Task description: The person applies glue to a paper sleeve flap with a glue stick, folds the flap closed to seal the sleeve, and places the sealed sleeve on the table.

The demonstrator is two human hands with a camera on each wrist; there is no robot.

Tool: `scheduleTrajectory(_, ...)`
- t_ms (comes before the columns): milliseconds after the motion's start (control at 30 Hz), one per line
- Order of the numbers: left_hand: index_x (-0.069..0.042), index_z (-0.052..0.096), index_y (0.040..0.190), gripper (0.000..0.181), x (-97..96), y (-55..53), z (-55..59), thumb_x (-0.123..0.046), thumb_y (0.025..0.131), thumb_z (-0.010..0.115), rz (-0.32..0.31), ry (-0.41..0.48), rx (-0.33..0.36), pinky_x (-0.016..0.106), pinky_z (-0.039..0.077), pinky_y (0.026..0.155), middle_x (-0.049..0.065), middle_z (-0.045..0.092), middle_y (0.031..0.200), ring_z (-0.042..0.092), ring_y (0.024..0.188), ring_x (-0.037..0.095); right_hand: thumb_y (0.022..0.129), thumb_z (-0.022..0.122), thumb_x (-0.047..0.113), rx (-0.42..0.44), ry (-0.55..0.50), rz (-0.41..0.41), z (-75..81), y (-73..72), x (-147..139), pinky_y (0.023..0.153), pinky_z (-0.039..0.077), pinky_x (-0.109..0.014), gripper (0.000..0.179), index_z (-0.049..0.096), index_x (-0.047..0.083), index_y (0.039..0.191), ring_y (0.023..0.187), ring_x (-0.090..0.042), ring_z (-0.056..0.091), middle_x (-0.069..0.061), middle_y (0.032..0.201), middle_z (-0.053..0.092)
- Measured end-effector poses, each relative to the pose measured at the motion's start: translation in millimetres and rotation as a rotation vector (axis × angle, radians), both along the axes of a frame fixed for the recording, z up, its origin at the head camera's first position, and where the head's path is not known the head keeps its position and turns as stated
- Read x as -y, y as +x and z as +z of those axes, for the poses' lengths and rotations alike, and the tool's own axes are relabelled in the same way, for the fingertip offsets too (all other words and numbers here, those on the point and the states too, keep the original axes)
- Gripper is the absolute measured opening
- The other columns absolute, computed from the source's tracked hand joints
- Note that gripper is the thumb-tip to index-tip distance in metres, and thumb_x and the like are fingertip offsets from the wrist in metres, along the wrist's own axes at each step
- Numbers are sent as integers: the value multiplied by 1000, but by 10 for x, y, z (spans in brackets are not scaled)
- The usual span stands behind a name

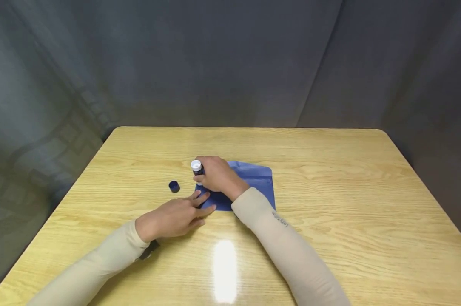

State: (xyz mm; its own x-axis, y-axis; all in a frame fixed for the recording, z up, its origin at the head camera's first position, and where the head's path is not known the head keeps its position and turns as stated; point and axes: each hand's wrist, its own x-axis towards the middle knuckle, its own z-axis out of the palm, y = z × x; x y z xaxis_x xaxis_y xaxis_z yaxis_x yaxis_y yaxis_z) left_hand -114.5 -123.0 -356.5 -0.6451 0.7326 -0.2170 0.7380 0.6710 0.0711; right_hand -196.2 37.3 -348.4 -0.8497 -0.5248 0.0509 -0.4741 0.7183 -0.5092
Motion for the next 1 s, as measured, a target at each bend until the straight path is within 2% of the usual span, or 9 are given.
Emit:
scheduleTrajectory(233, -17, 49, 148, 47, -17, 12, -3, -32, 104, 53, 13, -10, 5, 48, 44, 111, 24, 36, 155, 40, 141, 46, 95, 68, 21, -11, 97, -54, 27, -10, -115, 76, 50, -35, 10, 60, 14, 95, 84, -18, 61, 0, 87, 64)
scheduleTrajectory(433, -18, 47, 149, 48, -16, 18, 5, -32, 104, 52, 21, -27, 12, 47, 41, 113, 24, 36, 156, 39, 141, 46, 95, 67, 18, 6, 91, -74, 27, 13, -341, 74, 46, -34, 10, 59, 12, 93, 80, -18, 57, -2, 86, 61)
scheduleTrajectory(767, -18, 47, 150, 48, -6, 17, 10, -32, 104, 51, 25, -21, 31, 49, 41, 112, 24, 34, 157, 38, 141, 47, 95, 68, 17, -30, 63, -155, -6, 34, -893, 71, 40, -36, 13, 58, 11, 89, 75, -20, 51, -4, 82, 58)
scheduleTrajectory(1000, -17, 44, 151, 49, -8, 10, 2, -32, 105, 49, 16, -26, 33, 48, 37, 116, 25, 31, 158, 35, 144, 45, 95, 68, 17, -43, 84, -205, -10, 118, -1231, 69, 38, -38, 16, 56, 13, 85, 73, -21, 49, -3, 80, 56)
